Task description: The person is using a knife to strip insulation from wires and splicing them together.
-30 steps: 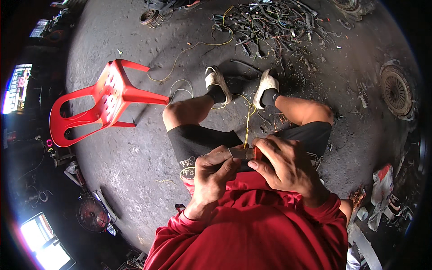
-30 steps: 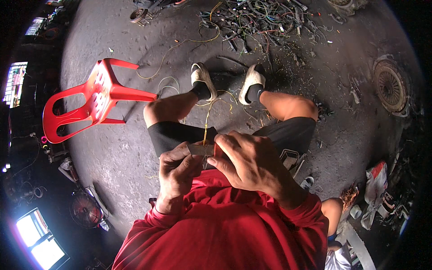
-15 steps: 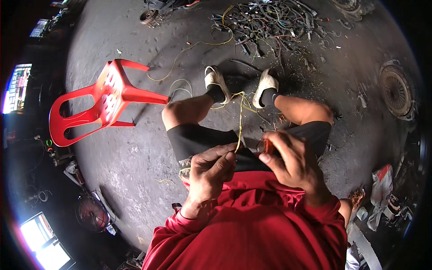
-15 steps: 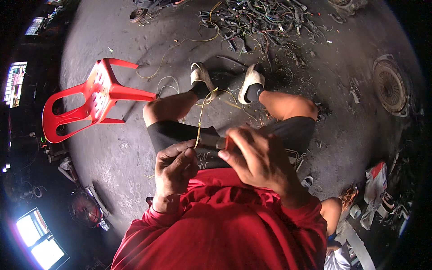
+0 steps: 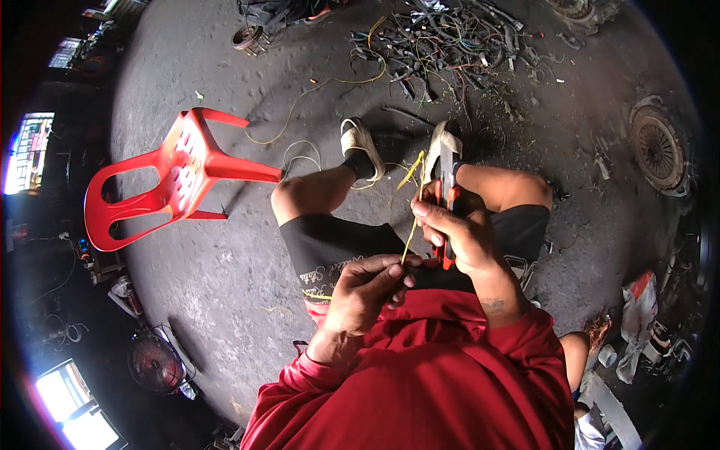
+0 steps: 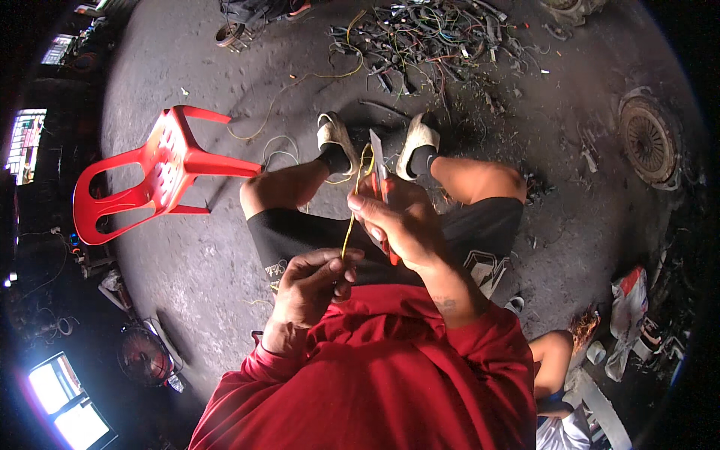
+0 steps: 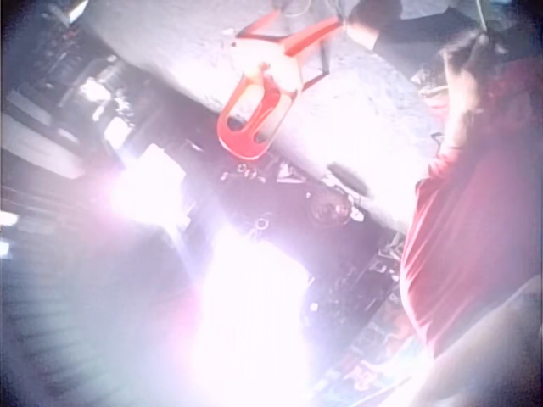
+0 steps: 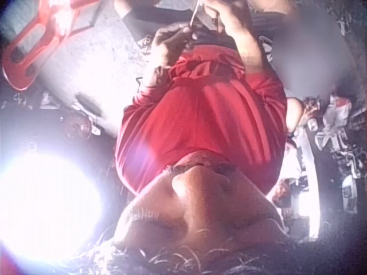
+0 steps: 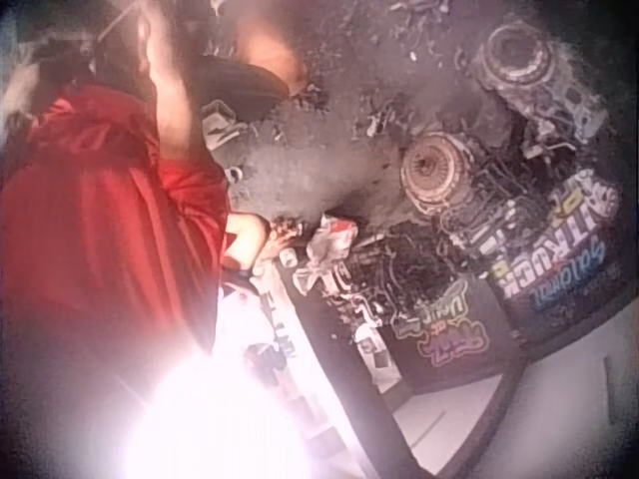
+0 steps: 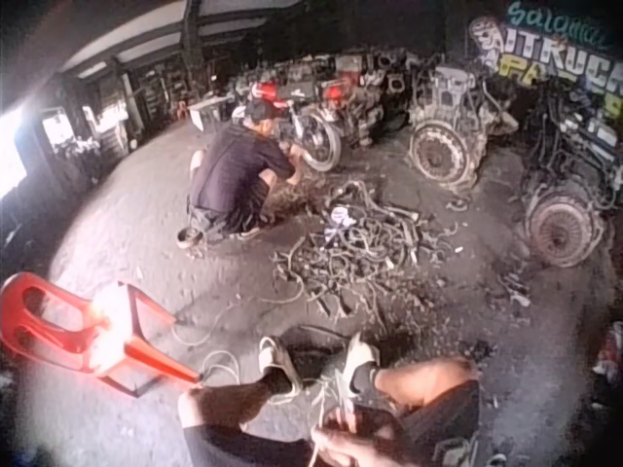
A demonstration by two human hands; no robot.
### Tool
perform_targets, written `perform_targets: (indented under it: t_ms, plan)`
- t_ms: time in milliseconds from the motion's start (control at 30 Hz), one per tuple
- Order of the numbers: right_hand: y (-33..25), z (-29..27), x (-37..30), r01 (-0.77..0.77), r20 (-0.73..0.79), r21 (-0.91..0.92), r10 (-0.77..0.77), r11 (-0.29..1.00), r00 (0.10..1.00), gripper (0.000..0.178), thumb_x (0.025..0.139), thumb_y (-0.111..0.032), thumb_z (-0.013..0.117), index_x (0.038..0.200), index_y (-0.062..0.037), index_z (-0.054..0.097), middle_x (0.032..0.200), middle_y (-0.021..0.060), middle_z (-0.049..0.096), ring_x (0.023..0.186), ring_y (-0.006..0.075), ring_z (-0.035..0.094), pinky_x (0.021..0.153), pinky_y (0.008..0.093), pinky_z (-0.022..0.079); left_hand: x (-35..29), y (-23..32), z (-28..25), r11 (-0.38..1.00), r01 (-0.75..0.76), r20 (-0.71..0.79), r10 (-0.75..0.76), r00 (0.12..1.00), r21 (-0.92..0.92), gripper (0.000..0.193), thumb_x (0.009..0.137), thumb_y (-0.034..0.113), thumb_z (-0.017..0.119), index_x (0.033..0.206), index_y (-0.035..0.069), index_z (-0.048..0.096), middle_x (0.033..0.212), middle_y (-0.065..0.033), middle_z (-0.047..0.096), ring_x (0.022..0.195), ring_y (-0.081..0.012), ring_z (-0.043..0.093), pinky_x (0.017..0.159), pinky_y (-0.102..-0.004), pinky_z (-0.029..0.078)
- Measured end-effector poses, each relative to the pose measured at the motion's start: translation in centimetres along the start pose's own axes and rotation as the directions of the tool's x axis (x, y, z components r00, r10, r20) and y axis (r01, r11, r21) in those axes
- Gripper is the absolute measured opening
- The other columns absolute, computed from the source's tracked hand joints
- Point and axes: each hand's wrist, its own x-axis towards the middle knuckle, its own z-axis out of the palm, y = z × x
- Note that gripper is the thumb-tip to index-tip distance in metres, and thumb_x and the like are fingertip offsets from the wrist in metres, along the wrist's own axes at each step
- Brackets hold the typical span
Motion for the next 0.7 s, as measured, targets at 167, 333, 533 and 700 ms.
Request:
perform_targets:
  t_ms: [167, 333, 533, 700]
  plan:
    - [-0.2, 1.2, 1.1, 0.032, 0.046, 0.067, -0.035, 0.997, 0.998, 0.014, 0.089, -0.015, 0.064, 0.084, -0.0057, 0.054, 0.063, -0.0036, 0.048, 0.049, 0.0027, 0.041, 0.044, 0.0194, 0.034, 0.5, -1.9, 1.0, 0.957, -0.024, -0.050, 0.010, 0.999, -0.290, 0.023, 0.093, 0.014, 0.057, 0.107, -0.003, 0.063, 0.077, -0.0032, 0.059, 0.057, -0.0088, 0.039, 0.054, -0.0239, 0.035]
    - [-0.2, 1.2, 1.3, 0.024, 0.051, 0.043, -0.026, 0.999, 0.998, 0.012, 0.089, -0.014, 0.063, 0.088, -0.0048, 0.056, 0.065, -0.0037, 0.048, 0.052, 0.0026, 0.042, 0.046, 0.0200, 0.034, 1.3, -1.7, 1.6, 0.875, 0.077, -0.018, -0.097, 0.995, -0.477, 0.021, 0.092, 0.014, 0.055, 0.105, -0.002, 0.061, 0.069, 0.0001, 0.051, 0.056, -0.0072, 0.035, 0.052, -0.0212, 0.029]
    - [-0.9, 1.5, 0.5, 0.181, -0.027, -0.396, -0.208, 0.900, 0.978, 0.011, 0.085, -0.009, 0.065, 0.079, -0.0048, 0.057, 0.064, -0.0011, 0.056, 0.055, 0.0069, 0.051, 0.051, 0.0253, 0.042, 2.0, -1.8, 0.8, 0.897, 0.014, -0.130, -0.079, 0.988, -0.441, 0.022, 0.093, 0.018, 0.051, 0.105, -0.001, 0.055, 0.064, 0.0044, 0.039, 0.054, -0.0060, 0.033, 0.048, -0.0214, 0.028]
    - [-0.4, 2.0, 0.1, 0.368, 0.060, -0.557, -0.406, 0.744, 0.912, 0.014, 0.085, -0.010, 0.066, 0.078, -0.0032, 0.056, 0.064, 0.0029, 0.059, 0.056, 0.0075, 0.052, 0.053, 0.0273, 0.044, 3.6, -2.4, -0.7, 0.880, -0.071, -0.136, 0.008, 0.991, -0.469, 0.021, 0.094, 0.017, 0.052, 0.097, -0.001, 0.062, 0.064, 0.0017, 0.047, 0.052, -0.0054, 0.032, 0.047, -0.0208, 0.028]
